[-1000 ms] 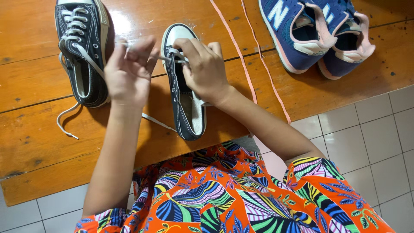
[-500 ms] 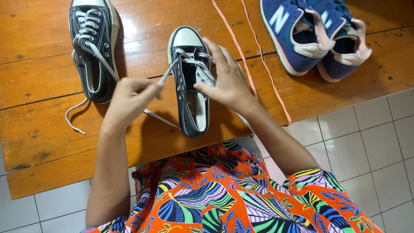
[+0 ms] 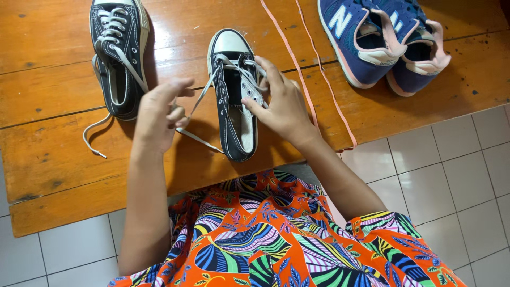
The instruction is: The person removes the laces from a black canvas sneaker and then re-laces it by threading the laces through the eyelets. They repeat the process on the second sneaker, pulling the laces through each eyelet and adjusting the tension.
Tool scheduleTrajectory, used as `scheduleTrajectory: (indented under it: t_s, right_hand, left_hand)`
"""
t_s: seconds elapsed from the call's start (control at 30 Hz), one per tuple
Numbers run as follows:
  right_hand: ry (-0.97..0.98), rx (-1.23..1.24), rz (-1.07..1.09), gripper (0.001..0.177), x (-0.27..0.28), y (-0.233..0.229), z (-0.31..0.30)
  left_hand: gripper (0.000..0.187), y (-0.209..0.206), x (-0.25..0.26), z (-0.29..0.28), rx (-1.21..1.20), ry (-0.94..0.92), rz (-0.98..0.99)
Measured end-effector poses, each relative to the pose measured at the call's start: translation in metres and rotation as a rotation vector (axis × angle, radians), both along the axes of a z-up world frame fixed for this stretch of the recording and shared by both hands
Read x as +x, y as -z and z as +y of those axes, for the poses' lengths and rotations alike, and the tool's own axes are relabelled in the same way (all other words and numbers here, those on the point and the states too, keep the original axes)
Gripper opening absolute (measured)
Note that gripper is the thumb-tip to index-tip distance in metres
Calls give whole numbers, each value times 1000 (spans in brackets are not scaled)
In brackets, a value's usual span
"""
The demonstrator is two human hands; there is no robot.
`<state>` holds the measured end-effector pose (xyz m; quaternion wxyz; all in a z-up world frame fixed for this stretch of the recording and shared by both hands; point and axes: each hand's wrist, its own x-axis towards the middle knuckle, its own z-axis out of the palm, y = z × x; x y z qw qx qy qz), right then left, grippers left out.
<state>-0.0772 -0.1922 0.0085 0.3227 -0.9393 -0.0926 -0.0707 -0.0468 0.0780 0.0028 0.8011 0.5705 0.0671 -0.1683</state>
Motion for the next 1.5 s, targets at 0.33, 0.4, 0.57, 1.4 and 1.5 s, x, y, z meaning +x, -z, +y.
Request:
scheduleTrajectory:
  t_s: [0.33, 0.4, 0.57, 1.4, 1.5]
  right_hand:
    - [-133, 179, -387, 90, -8, 12, 10]
    - [7, 167, -260, 84, -9, 13, 13]
    - [101, 206, -96, 61, -7, 20, 15]
    - [61, 344, 29, 49, 3, 16, 27]
    - [117, 411, 80, 36, 9, 18, 21]
  left_hand:
    - [39, 10, -5, -6, 646, 32, -330]
    - [31, 11, -6, 0, 540, -29, -360]
    - [22, -3, -17, 11, 75, -56, -229]
    - [47, 31, -18, 41, -123, -209, -217]
    - [42, 29, -21, 23, 335, -180, -519]
